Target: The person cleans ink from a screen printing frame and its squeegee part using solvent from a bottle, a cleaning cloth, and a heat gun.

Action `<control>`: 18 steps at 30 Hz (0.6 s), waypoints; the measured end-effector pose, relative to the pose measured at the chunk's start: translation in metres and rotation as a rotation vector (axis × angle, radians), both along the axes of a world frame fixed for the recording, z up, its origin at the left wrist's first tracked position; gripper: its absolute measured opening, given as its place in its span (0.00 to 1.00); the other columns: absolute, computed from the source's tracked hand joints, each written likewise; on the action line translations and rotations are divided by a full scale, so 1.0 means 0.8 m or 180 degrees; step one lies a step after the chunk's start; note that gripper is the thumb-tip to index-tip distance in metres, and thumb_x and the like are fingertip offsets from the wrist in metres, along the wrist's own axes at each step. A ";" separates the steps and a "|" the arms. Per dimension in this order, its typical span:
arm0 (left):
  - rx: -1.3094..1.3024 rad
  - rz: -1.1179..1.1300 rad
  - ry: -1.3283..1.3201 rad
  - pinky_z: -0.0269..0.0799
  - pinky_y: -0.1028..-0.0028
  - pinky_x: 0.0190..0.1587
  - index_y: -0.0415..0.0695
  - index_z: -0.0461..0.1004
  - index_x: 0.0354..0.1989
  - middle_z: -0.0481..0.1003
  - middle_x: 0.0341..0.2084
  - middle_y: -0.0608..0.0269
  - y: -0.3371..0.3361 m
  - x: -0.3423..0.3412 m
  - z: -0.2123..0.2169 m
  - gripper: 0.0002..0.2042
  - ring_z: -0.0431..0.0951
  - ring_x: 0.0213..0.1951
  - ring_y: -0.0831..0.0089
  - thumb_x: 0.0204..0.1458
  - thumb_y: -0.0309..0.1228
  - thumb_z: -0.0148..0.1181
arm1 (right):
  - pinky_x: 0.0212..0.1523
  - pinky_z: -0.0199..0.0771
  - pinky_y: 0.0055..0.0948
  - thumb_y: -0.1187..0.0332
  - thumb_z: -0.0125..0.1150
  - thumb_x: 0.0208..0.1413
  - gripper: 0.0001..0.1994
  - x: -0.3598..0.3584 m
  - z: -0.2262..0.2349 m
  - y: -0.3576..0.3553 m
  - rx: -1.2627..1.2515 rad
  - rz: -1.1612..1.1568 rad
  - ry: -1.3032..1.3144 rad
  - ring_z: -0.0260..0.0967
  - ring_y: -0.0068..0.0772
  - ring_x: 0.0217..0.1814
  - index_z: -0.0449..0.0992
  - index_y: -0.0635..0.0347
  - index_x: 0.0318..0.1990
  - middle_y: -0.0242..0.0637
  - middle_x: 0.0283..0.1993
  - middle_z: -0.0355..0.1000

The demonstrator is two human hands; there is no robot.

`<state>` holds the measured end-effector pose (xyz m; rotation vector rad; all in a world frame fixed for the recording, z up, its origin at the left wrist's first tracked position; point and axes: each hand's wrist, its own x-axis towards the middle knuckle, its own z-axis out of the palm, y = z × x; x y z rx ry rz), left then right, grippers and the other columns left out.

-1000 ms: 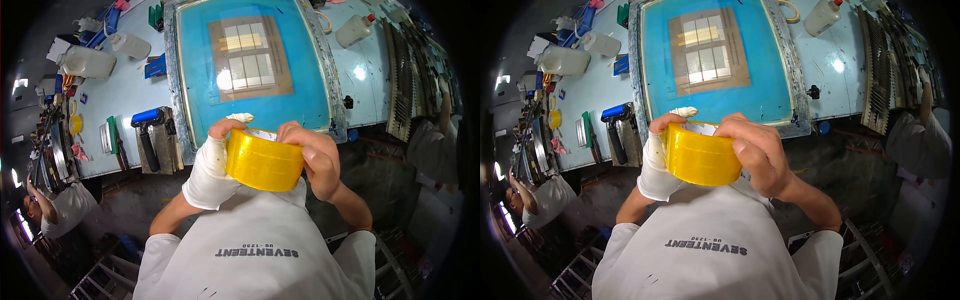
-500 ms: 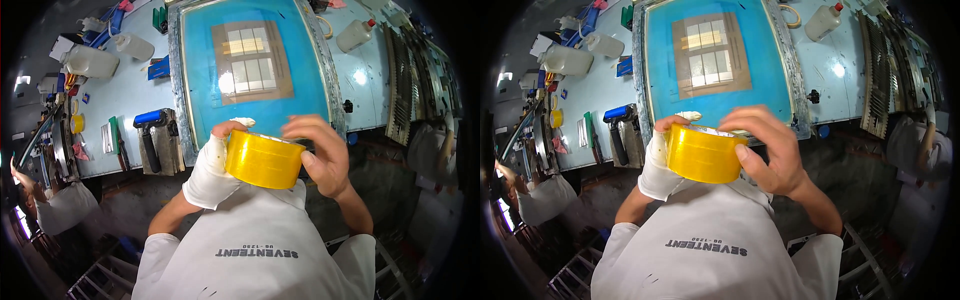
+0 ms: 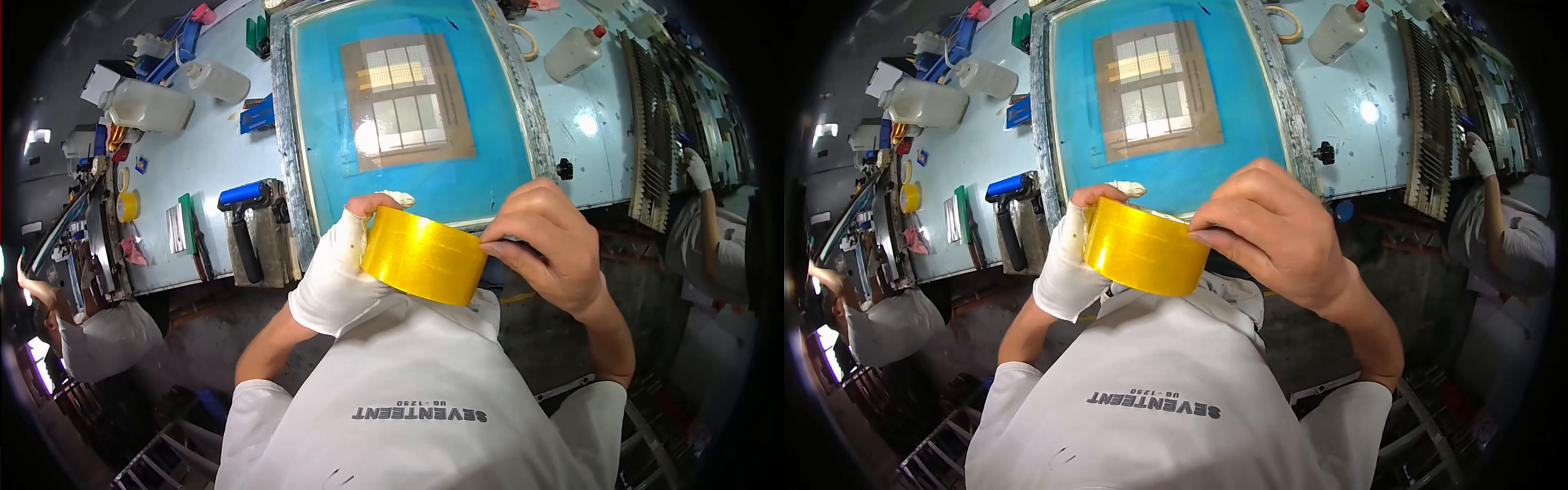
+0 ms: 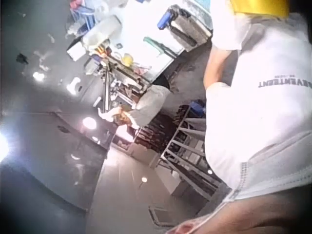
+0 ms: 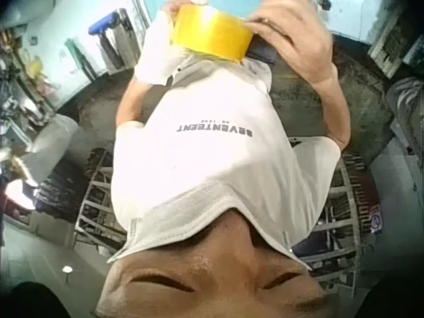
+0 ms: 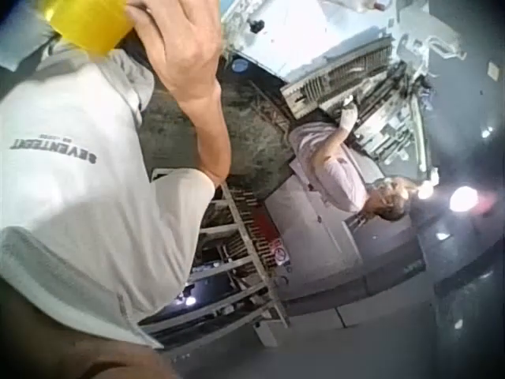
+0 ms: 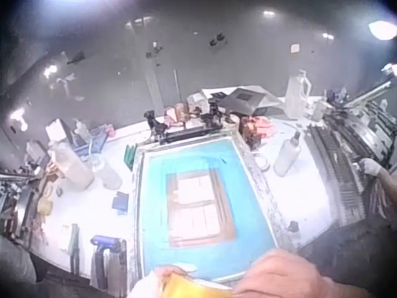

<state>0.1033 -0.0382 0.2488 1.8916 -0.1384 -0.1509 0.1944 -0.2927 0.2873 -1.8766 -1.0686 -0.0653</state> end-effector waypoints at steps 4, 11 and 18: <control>-0.0265 0.0071 0.0339 0.72 0.70 0.55 0.45 0.63 0.57 0.76 0.52 0.57 0.014 0.003 0.002 0.33 0.79 0.51 0.62 0.44 0.25 0.77 | 0.38 0.71 0.33 0.77 0.72 0.48 0.10 -0.024 0.026 -0.003 -0.0278 0.0494 0.0772 0.70 0.39 0.38 0.77 0.62 0.37 0.38 0.35 0.71; -0.1261 -0.0017 0.0743 0.68 0.70 0.60 0.43 0.66 0.55 0.71 0.52 0.58 0.006 0.015 0.014 0.23 0.73 0.55 0.72 0.53 0.22 0.69 | 0.64 0.67 0.33 0.65 0.71 0.55 0.26 -0.024 -0.017 -0.011 0.0820 0.0207 0.2495 0.71 0.35 0.59 0.72 0.66 0.59 0.45 0.57 0.73; -0.0574 -0.0420 0.1007 0.74 0.68 0.52 0.40 0.63 0.66 0.71 0.58 0.56 0.061 0.042 0.063 0.41 0.77 0.51 0.67 0.47 0.46 0.77 | 0.45 0.72 0.21 0.65 0.73 0.58 0.19 -0.045 -0.007 -0.006 0.0452 0.0164 0.3197 0.75 0.20 0.44 0.73 0.64 0.50 0.38 0.45 0.79</control>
